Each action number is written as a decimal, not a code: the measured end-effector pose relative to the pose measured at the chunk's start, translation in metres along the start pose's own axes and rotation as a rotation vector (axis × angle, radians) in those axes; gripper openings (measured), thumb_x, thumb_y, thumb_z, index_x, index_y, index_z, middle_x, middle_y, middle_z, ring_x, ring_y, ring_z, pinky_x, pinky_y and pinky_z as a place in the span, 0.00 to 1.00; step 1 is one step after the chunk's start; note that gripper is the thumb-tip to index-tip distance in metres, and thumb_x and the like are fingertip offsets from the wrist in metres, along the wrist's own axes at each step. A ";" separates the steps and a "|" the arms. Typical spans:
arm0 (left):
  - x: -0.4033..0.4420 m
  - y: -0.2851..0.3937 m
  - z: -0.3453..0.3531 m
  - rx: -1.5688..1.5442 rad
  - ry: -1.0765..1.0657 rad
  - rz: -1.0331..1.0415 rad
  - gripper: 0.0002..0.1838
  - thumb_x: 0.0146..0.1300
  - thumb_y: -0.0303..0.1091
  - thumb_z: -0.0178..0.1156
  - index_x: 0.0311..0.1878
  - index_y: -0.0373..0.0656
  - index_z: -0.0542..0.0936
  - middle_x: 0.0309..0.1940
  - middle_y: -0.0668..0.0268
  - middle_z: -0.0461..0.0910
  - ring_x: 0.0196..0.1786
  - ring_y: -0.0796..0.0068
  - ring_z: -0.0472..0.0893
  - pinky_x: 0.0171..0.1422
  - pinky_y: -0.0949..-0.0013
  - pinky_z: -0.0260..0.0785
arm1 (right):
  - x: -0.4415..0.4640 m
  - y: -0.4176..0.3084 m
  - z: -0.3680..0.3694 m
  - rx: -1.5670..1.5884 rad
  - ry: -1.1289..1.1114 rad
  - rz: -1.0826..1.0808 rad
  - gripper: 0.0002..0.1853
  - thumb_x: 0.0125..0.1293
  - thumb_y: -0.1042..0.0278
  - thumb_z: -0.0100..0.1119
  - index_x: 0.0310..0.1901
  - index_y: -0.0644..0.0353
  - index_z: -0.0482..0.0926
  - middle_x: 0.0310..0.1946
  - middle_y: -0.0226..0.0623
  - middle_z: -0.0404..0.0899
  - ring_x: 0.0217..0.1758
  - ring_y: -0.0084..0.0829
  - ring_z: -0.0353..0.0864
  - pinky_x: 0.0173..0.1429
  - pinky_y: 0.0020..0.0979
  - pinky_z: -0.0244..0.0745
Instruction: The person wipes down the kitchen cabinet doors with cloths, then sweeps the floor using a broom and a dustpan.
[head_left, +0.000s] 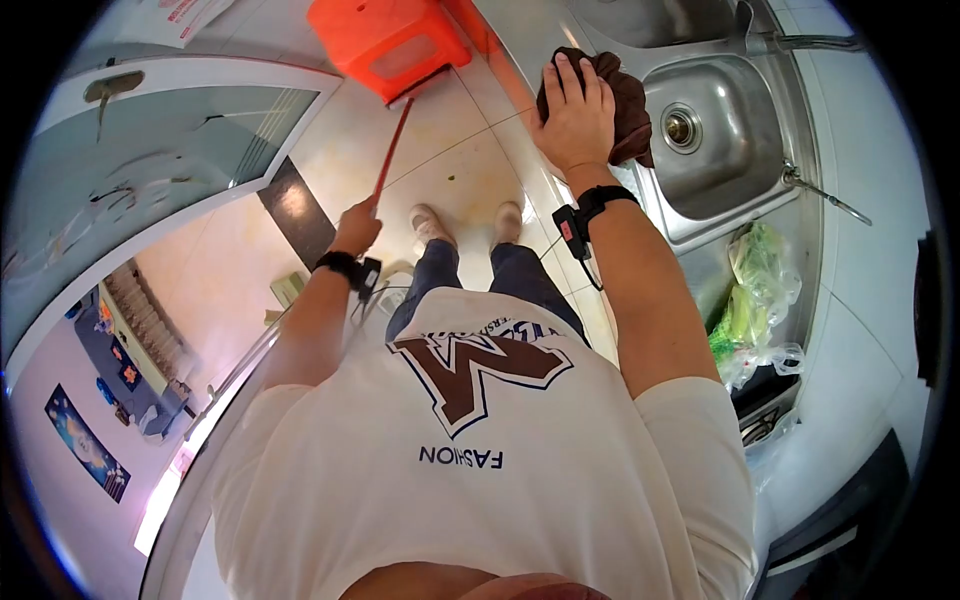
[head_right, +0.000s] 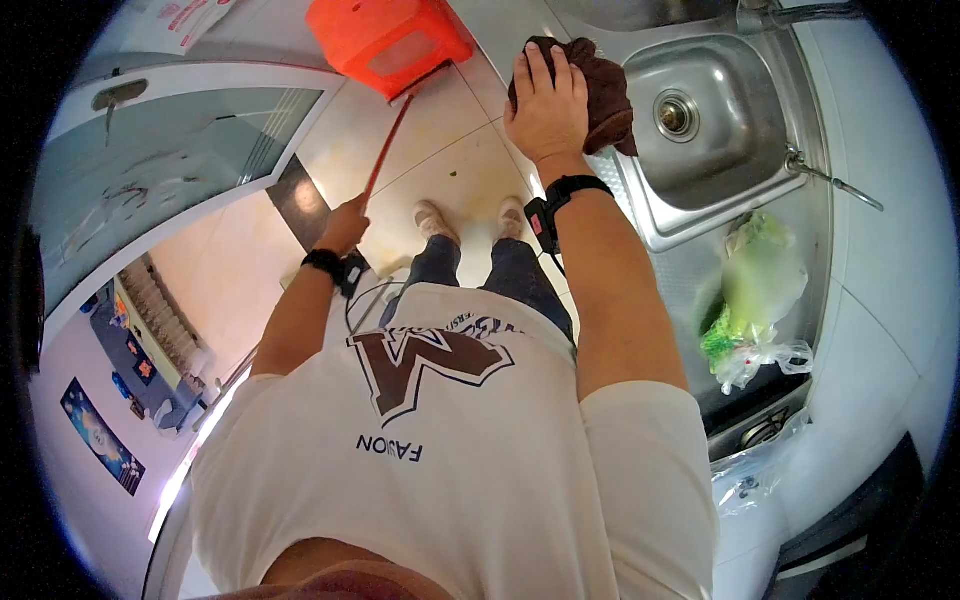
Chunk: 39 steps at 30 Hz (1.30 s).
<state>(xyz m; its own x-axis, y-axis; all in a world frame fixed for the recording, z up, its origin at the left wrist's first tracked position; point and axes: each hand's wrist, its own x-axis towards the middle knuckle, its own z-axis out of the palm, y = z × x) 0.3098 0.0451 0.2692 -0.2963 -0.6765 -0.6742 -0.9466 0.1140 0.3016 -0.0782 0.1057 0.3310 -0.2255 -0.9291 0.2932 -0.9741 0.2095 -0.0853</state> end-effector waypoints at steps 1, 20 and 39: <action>0.006 0.014 0.006 -0.036 -0.073 -0.048 0.28 0.53 0.27 0.52 0.61 0.44 0.73 0.32 0.45 0.82 0.33 0.47 0.83 0.42 0.53 0.76 | -0.001 0.000 0.000 0.006 -0.013 0.002 0.30 0.54 0.57 0.61 0.60 0.56 0.72 0.66 0.34 0.64 0.70 0.44 0.59 0.71 0.48 0.54; -0.014 0.049 -0.054 0.306 -0.108 0.066 0.32 0.51 0.26 0.53 0.63 0.56 0.74 0.39 0.44 0.81 0.43 0.46 0.82 0.50 0.51 0.74 | 0.000 0.003 -0.002 0.073 -0.022 0.043 0.32 0.54 0.58 0.61 0.62 0.56 0.70 0.68 0.33 0.62 0.71 0.43 0.57 0.71 0.47 0.54; 0.216 0.050 -0.216 0.605 -0.522 0.382 0.34 0.48 0.24 0.52 0.64 0.45 0.72 0.43 0.44 0.81 0.39 0.50 0.83 0.47 0.59 0.76 | 0.022 -0.016 -0.023 -0.052 -0.298 0.211 0.36 0.55 0.57 0.62 0.67 0.46 0.65 0.71 0.27 0.60 0.73 0.37 0.56 0.74 0.43 0.53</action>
<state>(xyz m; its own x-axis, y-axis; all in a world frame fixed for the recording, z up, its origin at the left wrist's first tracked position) 0.2255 -0.2522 0.2842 -0.4862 -0.1125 -0.8666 -0.6329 0.7292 0.2604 -0.0685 0.0888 0.3604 -0.4141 -0.9101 -0.0168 -0.9080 0.4143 -0.0632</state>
